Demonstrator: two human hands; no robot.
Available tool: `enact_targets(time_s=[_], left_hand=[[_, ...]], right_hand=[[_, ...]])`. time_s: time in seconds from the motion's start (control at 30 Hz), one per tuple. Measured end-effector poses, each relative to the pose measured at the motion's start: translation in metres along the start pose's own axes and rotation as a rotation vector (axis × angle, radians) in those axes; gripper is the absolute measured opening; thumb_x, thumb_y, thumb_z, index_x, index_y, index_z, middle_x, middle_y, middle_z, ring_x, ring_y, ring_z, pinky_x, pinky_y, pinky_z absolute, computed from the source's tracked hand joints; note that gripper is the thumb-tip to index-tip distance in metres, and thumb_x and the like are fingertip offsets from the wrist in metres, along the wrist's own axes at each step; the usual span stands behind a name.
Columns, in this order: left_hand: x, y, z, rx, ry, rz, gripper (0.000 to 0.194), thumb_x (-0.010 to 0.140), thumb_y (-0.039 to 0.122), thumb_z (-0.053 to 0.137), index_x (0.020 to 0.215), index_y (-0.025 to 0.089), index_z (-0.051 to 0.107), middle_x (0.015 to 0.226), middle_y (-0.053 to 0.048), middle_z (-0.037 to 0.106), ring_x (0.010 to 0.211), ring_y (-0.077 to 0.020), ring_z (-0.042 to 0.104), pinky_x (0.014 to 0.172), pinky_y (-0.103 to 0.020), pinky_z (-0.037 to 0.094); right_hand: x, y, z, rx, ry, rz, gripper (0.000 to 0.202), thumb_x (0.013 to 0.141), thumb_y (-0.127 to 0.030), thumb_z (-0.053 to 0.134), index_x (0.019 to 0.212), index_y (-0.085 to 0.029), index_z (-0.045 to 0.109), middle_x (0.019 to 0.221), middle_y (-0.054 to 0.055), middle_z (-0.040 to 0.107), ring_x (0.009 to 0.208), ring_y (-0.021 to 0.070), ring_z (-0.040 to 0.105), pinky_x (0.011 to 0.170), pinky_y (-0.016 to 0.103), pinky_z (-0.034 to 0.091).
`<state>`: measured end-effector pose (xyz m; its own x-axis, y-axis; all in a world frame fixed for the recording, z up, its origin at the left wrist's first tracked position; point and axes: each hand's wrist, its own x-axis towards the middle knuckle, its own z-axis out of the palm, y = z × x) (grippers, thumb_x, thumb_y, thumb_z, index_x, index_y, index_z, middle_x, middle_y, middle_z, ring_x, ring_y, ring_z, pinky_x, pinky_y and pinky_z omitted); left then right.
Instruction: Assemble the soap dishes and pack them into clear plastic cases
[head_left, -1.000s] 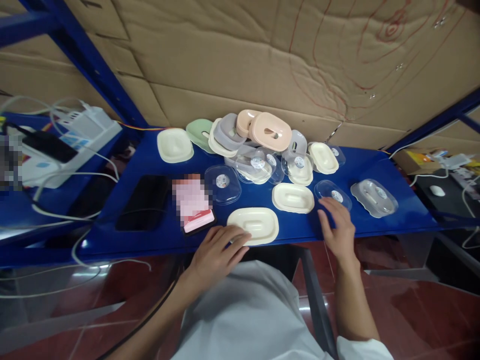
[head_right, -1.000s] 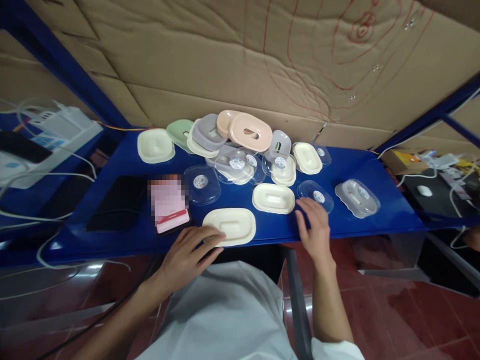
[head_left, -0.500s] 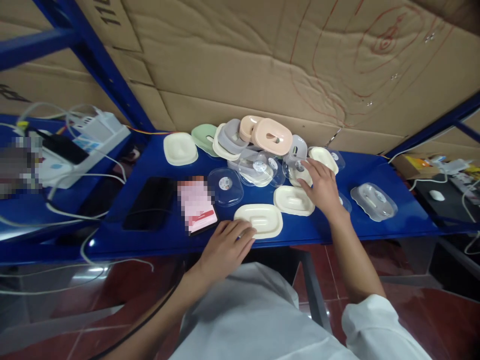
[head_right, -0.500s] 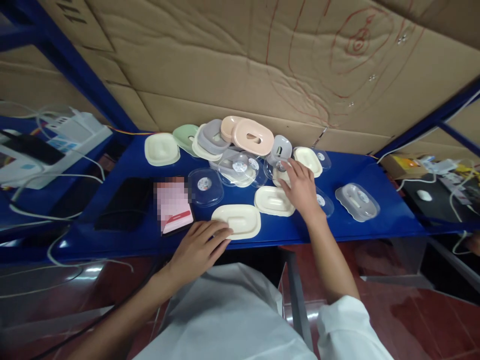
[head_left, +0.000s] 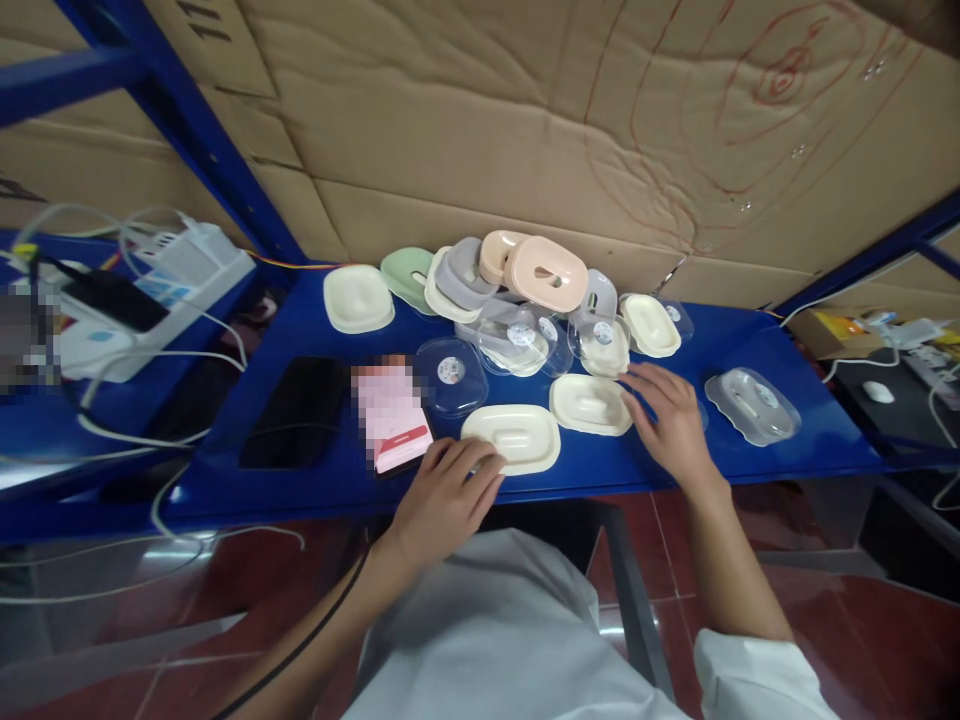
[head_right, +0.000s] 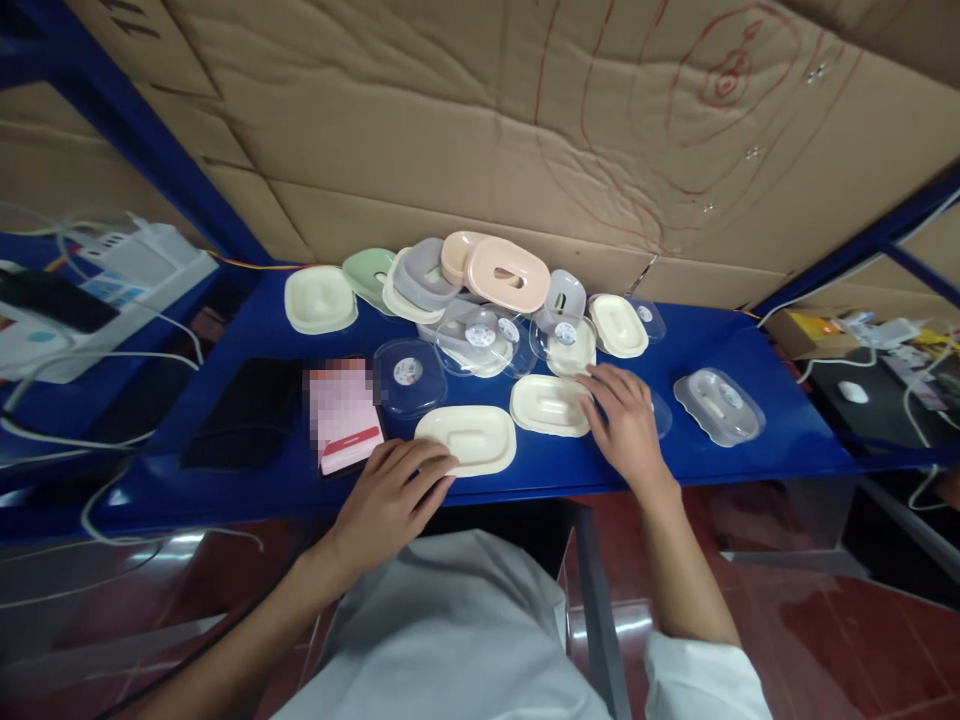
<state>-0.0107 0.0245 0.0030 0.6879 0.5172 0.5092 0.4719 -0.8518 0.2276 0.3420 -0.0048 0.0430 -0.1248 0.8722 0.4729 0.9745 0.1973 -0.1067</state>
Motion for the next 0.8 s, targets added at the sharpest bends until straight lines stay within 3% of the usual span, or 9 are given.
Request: enact_targets(time_s=[0.13, 0.27, 0.5, 0.8], left_hand=[[0.006, 0.005, 0.0, -0.039, 0.052, -0.057, 0.013, 0.108, 0.018, 0.058, 0.117, 0.019, 0.067, 0.111, -0.008, 0.075, 0.105, -0.025, 0.069, 0.098, -0.044, 0.044], [0.014, 0.011, 0.0, -0.042, 0.138, -0.094, 0.012, 0.107, 0.018, 0.061, 0.117, 0.018, 0.066, 0.111, -0.008, 0.077, 0.104, -0.0251, 0.07, 0.096, -0.043, 0.046], [0.016, 0.014, 0.001, 0.001, 0.154, -0.121, 0.012, 0.105, 0.018, 0.064, 0.117, 0.017, 0.068, 0.11, -0.009, 0.077, 0.103, -0.0259, 0.07, 0.095, -0.043, 0.047], [0.052, 0.018, 0.012, 0.046, 0.104, -0.092, 0.012, 0.109, 0.021, 0.058, 0.112, 0.019, 0.069, 0.107, -0.006, 0.078, 0.104, -0.0241, 0.071, 0.092, -0.042, 0.046]], right_hand=[[-0.046, -0.022, 0.004, 0.047, -0.111, -0.033, 0.042, 0.108, -0.038, 0.06, 0.148, -0.028, 0.06, 0.148, 0.009, 0.068, 0.138, 0.0313, 0.061, 0.117, 0.055, 0.045], [-0.067, -0.041, 0.009, 0.135, -0.14, 0.013, 0.044, 0.109, -0.029, 0.056, 0.153, -0.031, 0.056, 0.147, 0.007, 0.069, 0.137, 0.0272, 0.062, 0.116, 0.052, 0.048], [-0.07, -0.059, 0.004, 0.275, -0.161, -0.056, 0.048, 0.108, -0.017, 0.055, 0.153, -0.034, 0.057, 0.144, 0.004, 0.071, 0.139, 0.0254, 0.062, 0.117, 0.053, 0.05], [-0.071, -0.076, 0.008, 0.38, -0.11, -0.09, 0.041, 0.105, -0.016, 0.06, 0.144, -0.028, 0.063, 0.131, 0.007, 0.076, 0.128, 0.025, 0.068, 0.11, 0.048, 0.055]])
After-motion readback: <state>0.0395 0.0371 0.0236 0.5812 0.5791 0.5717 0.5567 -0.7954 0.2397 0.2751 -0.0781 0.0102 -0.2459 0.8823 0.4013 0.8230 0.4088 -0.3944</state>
